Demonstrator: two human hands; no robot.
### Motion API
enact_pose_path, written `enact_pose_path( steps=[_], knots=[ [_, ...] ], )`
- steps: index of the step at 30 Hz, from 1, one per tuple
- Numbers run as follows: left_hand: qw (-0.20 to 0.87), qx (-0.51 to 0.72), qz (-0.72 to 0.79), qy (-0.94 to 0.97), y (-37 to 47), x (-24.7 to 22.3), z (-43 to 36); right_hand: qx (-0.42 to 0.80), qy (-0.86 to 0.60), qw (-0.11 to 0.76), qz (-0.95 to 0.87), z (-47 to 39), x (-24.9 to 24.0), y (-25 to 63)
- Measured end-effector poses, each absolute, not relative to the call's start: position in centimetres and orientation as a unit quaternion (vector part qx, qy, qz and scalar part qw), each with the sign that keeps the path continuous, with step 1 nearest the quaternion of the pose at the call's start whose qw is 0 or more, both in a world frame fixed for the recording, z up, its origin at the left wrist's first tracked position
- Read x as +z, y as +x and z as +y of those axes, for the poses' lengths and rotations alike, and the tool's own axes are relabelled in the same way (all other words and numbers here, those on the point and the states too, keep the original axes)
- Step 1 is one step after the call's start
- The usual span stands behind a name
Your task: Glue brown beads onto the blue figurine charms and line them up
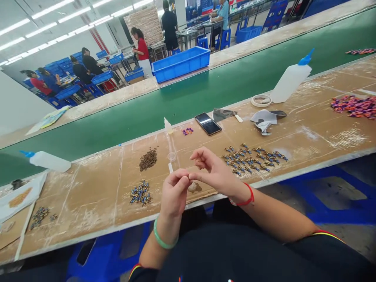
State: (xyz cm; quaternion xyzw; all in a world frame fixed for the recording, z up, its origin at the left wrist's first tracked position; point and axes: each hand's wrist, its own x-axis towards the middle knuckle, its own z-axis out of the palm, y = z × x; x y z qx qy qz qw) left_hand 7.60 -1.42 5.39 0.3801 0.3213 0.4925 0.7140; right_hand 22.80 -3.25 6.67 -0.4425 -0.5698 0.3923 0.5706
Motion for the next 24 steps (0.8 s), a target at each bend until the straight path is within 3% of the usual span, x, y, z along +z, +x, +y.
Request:
enact_pose_path(
  steps=[7, 15, 24],
  knots=[
    [0.650, 0.494, 0.273, 0.509, 7.0, 5.4, -0.4, 0.541, -0.387, 0.510, -0.546, -3.1, 7.0, 23.8],
    [0.540, 0.506, 0.268, 0.617, 6.3, 5.0, -0.2, 0.498, -0.411, 0.511, -0.567, -2.9, 6.7, 24.2],
    [0.559, 0.473, 0.272, 0.624, 6.2, 5.2, 0.5, 0.446, -0.476, 0.499, -0.571, -2.7, 6.3, 24.4]
  ],
)
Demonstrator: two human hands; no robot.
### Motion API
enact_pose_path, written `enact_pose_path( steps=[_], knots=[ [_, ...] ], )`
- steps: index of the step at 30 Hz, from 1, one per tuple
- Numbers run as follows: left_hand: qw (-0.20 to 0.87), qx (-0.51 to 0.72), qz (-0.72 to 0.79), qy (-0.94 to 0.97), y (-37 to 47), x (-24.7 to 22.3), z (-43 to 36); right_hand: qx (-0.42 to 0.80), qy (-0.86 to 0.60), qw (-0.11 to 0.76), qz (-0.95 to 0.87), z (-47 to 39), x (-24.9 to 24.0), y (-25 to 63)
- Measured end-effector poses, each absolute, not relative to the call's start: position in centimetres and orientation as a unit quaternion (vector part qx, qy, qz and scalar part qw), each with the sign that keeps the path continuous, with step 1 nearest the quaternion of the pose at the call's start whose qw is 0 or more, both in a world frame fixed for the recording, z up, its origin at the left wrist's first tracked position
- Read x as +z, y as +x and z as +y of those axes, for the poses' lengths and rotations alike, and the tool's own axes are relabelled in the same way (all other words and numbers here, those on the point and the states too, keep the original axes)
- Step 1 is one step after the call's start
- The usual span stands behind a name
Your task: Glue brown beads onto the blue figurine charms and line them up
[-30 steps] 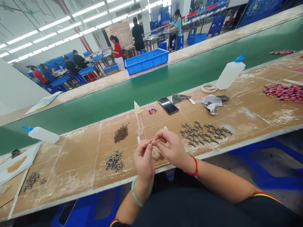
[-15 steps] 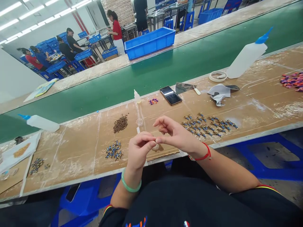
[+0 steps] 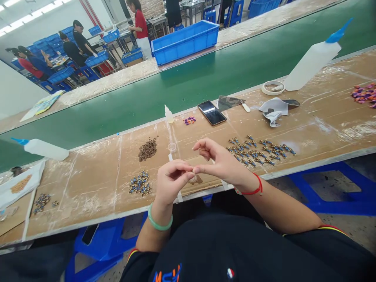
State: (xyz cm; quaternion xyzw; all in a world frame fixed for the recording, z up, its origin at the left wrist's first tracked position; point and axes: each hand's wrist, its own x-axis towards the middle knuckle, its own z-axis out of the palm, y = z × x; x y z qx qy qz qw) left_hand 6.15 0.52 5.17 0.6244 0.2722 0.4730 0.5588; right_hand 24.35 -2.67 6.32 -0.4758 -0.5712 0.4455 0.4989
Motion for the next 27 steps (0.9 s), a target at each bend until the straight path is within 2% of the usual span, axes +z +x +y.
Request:
enact_pose_path(
  steps=[6, 12, 19, 27],
  knots=[
    [0.714, 0.464, 0.269, 0.450, 6.5, 3.7, 1.0, 0.338, -0.502, 0.516, -0.606, -2.6, 6.5, 23.3],
    [0.846, 0.418, 0.175, 0.280, 6.8, 3.7, 0.8, 0.357, -0.472, 0.548, -0.591, -2.5, 6.4, 22.1],
    [0.863, 0.420, 0.143, 0.240, 6.5, 4.0, 0.3, 0.301, -0.454, 0.587, -0.598, -2.5, 6.5, 22.2],
    [0.852, 0.424, 0.177, 0.251, 4.6, 2.4, 0.5, 0.272, -0.507, 0.567, -0.589, -1.5, 5.7, 22.3]
  ],
)
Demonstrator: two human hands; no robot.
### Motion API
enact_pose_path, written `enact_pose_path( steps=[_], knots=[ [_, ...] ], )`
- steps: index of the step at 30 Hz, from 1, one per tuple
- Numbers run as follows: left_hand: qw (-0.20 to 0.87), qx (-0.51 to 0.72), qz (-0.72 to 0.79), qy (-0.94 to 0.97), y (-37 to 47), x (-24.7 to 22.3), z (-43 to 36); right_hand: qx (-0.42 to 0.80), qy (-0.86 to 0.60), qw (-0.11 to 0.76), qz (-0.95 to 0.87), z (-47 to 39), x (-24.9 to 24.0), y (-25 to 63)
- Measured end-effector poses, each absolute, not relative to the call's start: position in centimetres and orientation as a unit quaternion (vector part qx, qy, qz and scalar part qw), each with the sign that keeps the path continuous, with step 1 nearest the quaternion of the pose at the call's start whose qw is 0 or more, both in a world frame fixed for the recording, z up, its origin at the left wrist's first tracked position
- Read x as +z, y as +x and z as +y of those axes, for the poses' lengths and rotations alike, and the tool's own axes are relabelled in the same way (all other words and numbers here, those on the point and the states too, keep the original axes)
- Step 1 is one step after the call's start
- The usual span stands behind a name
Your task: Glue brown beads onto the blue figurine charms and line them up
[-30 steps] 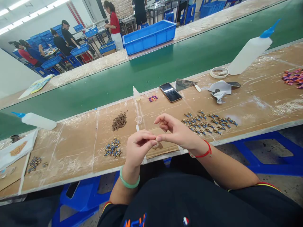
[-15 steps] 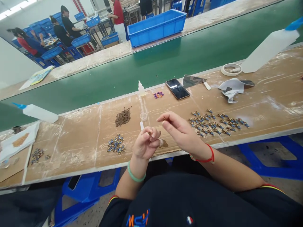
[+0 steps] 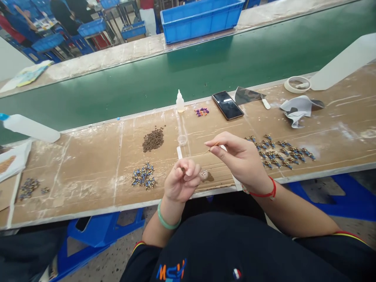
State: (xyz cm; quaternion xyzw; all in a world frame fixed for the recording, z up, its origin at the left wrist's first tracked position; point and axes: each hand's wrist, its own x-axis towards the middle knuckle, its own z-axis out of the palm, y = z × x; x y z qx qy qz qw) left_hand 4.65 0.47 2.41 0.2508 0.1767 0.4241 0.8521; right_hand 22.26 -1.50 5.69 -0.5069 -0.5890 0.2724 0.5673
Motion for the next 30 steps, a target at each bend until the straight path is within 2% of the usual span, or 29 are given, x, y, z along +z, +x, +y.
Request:
enact_pose_path(
  steps=[6, 10, 14, 26, 30],
  knots=[
    [0.844, 0.463, 0.164, 0.218, 1.5, 0.5, 0.4, 0.258, -0.528, 0.519, -0.621, -1.3, 4.5, 23.7],
    [0.846, 0.456, 0.184, 0.205, 0.8, -0.5, 0.0, 0.150, -0.503, 0.409, -0.747, -2.5, 3.6, 24.4],
    [0.862, 0.425, 0.202, 0.189, 1.5, -1.1, -0.6, 0.068, -0.517, 0.329, -0.787, -3.8, 2.7, 24.1],
    [0.871, 0.397, 0.231, 0.177, 2.5, -1.6, -1.2, 0.009, -0.527, 0.299, -0.795, -4.4, 1.8, 23.3],
    [0.865, 0.404, 0.230, 0.187, 2.9, -1.5, -1.4, 0.017, -0.522, 0.331, -0.786, -4.5, 2.6, 23.1]
  ],
)
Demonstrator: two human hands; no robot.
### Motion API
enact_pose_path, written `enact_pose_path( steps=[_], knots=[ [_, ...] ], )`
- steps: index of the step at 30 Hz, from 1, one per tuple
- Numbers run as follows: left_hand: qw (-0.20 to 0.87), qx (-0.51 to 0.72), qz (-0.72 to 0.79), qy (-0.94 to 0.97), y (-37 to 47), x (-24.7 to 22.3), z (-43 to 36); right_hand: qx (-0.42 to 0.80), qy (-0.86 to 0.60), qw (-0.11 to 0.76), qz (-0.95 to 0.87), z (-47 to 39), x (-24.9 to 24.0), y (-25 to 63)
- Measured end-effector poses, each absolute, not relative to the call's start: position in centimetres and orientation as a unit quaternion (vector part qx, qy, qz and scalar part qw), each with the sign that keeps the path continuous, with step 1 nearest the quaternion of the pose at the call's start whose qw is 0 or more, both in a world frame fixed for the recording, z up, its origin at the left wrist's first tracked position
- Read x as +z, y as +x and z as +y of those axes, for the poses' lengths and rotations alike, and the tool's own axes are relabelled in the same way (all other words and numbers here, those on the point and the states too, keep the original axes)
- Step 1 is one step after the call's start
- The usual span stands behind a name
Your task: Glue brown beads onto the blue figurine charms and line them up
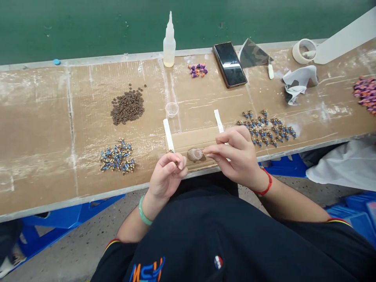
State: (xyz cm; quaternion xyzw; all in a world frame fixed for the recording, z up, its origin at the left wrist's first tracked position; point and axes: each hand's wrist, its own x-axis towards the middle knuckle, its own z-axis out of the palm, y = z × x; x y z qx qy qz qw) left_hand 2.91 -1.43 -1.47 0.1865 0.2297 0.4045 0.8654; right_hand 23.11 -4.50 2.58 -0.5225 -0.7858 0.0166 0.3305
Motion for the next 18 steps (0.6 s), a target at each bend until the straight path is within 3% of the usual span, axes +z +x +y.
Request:
enact_pose_path(
  steps=[8, 18],
  knots=[
    [0.845, 0.422, 0.244, 0.218, 3.6, -0.7, -2.2, 0.072, -0.505, 0.440, -0.739, -5.3, 5.7, 20.1],
    [0.836, 0.424, 0.268, 0.222, 3.7, -0.4, -2.6, 0.059, -0.501, 0.431, -0.748, -5.6, 5.8, 19.5]
  ],
)
